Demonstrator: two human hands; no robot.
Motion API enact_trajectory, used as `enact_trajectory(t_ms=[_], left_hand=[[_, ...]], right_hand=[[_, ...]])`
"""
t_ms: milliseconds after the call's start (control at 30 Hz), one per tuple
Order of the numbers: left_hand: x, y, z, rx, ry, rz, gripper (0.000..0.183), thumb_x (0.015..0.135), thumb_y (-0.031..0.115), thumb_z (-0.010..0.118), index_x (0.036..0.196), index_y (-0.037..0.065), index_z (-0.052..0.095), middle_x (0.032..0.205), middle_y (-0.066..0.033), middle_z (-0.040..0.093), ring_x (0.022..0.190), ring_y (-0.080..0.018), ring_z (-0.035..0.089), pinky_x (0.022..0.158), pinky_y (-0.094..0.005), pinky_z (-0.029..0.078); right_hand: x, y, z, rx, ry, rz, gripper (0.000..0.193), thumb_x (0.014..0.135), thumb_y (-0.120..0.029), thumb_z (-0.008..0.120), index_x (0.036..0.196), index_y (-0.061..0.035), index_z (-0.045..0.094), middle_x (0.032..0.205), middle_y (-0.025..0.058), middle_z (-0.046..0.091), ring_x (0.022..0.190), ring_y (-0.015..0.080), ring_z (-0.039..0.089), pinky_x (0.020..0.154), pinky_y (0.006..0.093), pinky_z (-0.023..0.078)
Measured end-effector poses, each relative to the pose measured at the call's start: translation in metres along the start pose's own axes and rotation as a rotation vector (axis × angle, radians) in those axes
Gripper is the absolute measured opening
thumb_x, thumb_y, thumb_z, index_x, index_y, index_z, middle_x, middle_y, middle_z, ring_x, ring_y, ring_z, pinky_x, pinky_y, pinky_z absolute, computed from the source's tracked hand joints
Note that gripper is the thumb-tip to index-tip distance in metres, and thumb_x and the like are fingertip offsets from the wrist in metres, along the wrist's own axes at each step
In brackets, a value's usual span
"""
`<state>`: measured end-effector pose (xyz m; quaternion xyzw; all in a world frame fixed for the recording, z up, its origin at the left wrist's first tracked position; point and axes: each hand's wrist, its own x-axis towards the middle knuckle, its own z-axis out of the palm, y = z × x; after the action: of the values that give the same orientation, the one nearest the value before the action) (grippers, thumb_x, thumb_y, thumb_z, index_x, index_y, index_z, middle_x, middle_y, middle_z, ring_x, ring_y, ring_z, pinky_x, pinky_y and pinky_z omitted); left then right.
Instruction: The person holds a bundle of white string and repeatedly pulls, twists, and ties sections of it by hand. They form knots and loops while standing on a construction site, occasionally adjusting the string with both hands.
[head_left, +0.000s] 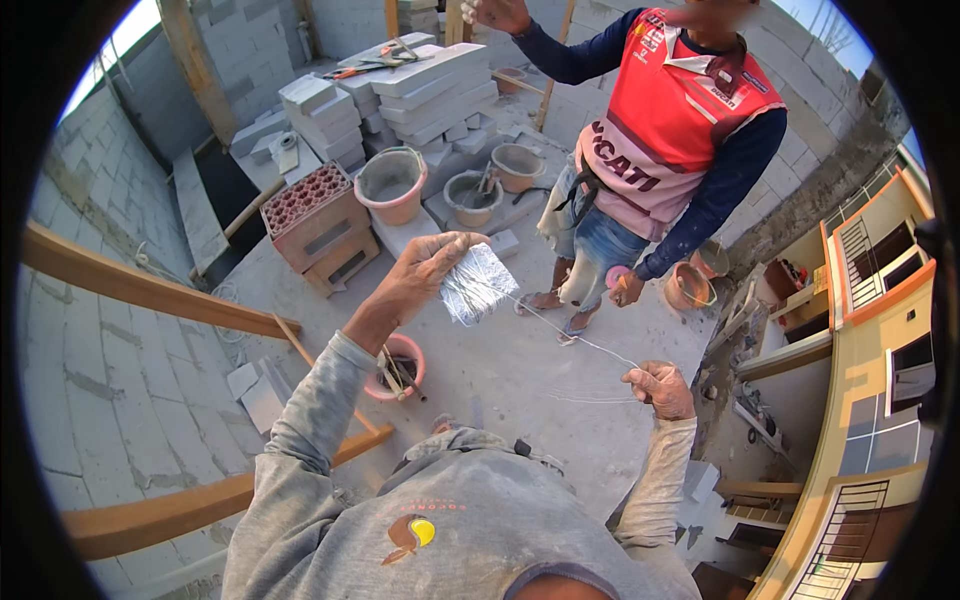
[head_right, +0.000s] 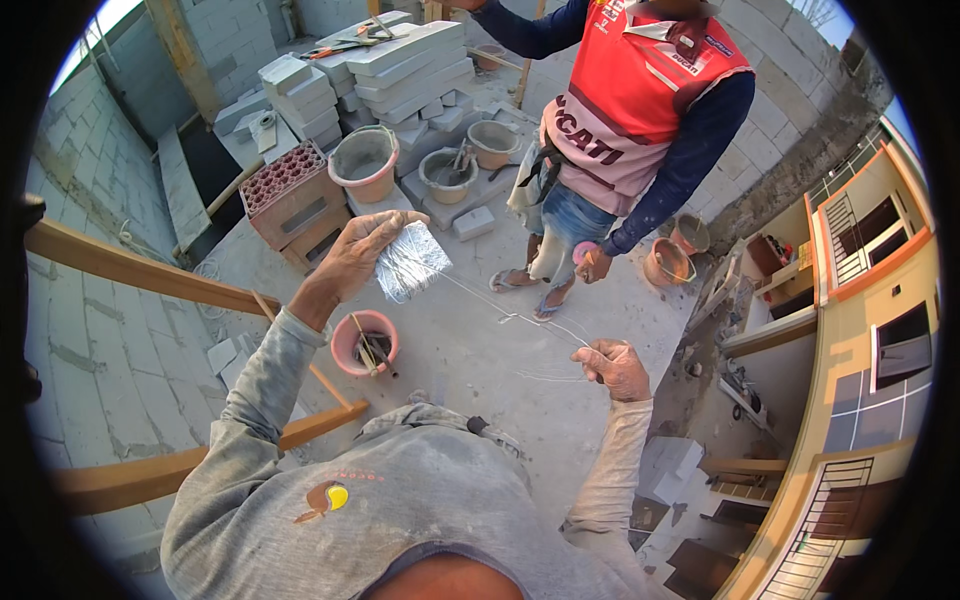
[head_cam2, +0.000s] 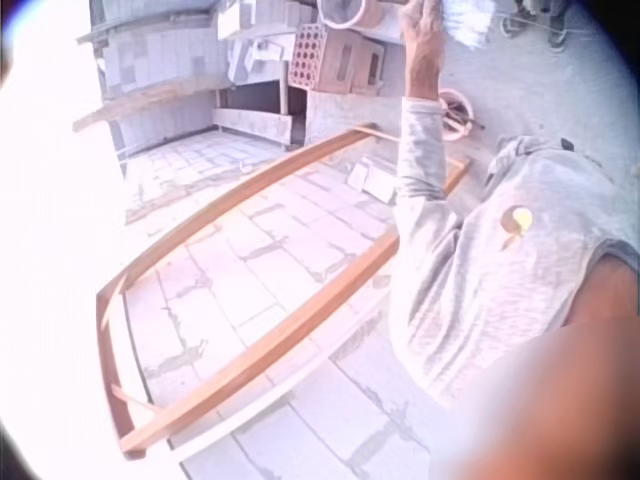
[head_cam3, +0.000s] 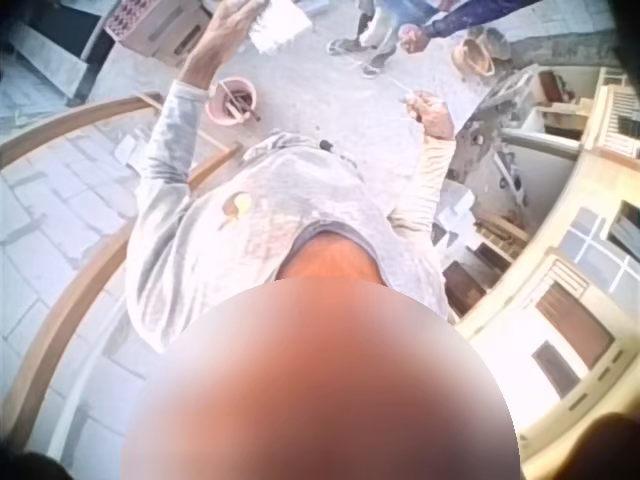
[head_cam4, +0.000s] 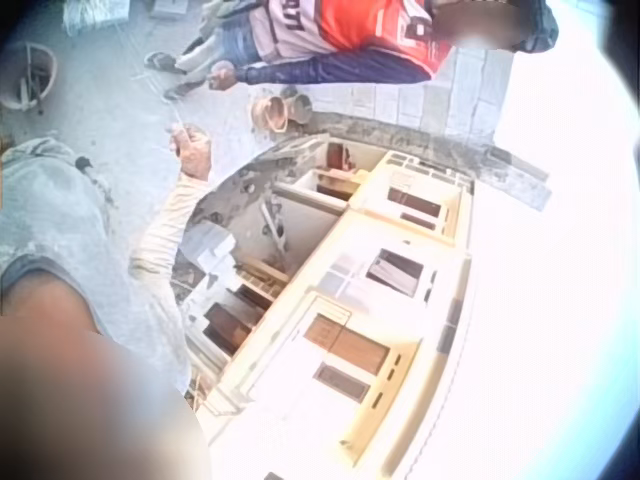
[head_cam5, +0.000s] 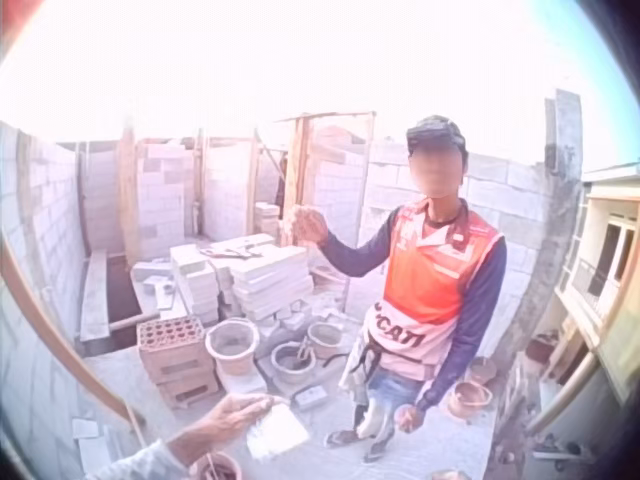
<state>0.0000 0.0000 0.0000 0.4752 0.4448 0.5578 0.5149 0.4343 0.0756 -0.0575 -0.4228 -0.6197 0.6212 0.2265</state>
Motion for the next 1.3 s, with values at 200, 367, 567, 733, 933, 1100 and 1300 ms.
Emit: enact_trajectory(t_ms=[200, 367, 567, 733, 933, 1100, 1300], left_hand=[[-0.009, -0.010, -0.007, -0.058, 0.063, -0.124, 0.046, 0.105, 0.038, 0.054, 0.124, -0.003, 0.064, 0.095, -0.0042, 0.070, 0.076, -0.0062, 0.066, 0.065, -0.0207, 0.055], [-0.003, -0.013, -0.011, 0.037, -0.020, -0.108, 0.041, 0.104, 0.035, 0.058, 0.119, -0.002, 0.067, 0.091, -0.0025, 0.069, 0.072, -0.0051, 0.064, 0.060, -0.0208, 0.054], [0.010, -0.008, -0.024, 0.190, -0.250, -0.099, 0.042, 0.101, 0.038, 0.062, 0.110, -0.002, 0.071, 0.085, -0.0035, 0.069, 0.066, -0.0048, 0.061, 0.056, -0.0213, 0.049], [0.021, -0.003, -0.002, -0.279, -0.283, -0.042, 0.035, 0.103, 0.029, 0.059, 0.114, -0.004, 0.065, 0.090, -0.0060, 0.070, 0.071, -0.0068, 0.067, 0.063, -0.0209, 0.055], [0.073, -0.022, 0.024, -0.221, 0.454, 0.203, 0.027, 0.104, 0.019, 0.056, 0.114, -0.005, 0.062, 0.099, -0.0116, 0.069, 0.085, -0.0145, 0.069, 0.075, -0.0277, 0.057], [0.087, -0.047, 0.020, 0.723, 0.834, 0.484, 0.025, 0.100, 0.018, 0.062, 0.112, -0.003, 0.062, 0.101, -0.0164, 0.069, 0.092, -0.0281, 0.069, 0.084, -0.0397, 0.053], [0.066, -0.065, 0.029, 1.037, 0.535, 0.517, 0.018, 0.095, 0.016, 0.067, 0.106, 0.003, 0.066, 0.102, -0.0145, 0.069, 0.088, -0.0334, 0.068, 0.080, -0.0408, 0.053]], right_hand=[[0.000, 0.025, 0.052, 0.277, 0.220, 0.034, 0.033, 0.091, -0.034, 0.077, 0.086, -0.0011, 0.072, 0.057, -0.0036, 0.053, 0.046, 0.0038, 0.038, 0.045, 0.0216, 0.029], [0.006, -0.005, 0.022, 0.377, 0.430, -0.085, 0.032, 0.091, -0.033, 0.078, 0.086, -0.0016, 0.072, 0.056, -0.0064, 0.048, 0.046, 0.0023, 0.035, 0.044, 0.0198, 0.024], [0.027, -0.051, -0.013, 0.187, 0.566, -0.377, 0.033, 0.089, -0.035, 0.079, 0.084, -0.0035, 0.071, 0.059, -0.0081, 0.046, 0.047, 0.0010, 0.031, 0.045, 0.0202, 0.023], [0.095, -0.023, -0.001, 0.189, 0.637, -0.273, 0.037, 0.090, -0.038, 0.078, 0.093, -0.0026, 0.070, 0.060, -0.0096, 0.042, 0.046, 0.0012, 0.031, 0.044, 0.0214, 0.022], [0.095, 0.058, 0.173, 0.161, 0.257, 0.101, 0.048, 0.094, -0.047, 0.072, 0.090, 0.0009, 0.076, 0.063, -0.0062, 0.048, 0.056, 0.0058, 0.038, 0.052, 0.0283, 0.039], [0.037, -0.013, 0.207, -0.321, 0.013, -0.391, 0.032, 0.097, -0.032, 0.067, 0.095, -0.0005, 0.076, 0.059, 0.0066, 0.055, 0.054, 0.0098, 0.044, 0.052, 0.0330, 0.043], [0.001, -0.123, 0.119, -0.603, 0.268, -0.599, 0.014, 0.089, -0.009, 0.069, 0.095, 0.0017, 0.076, 0.071, 0.0143, 0.070, 0.053, 0.0199, 0.064, 0.049, 0.0338, 0.047]])
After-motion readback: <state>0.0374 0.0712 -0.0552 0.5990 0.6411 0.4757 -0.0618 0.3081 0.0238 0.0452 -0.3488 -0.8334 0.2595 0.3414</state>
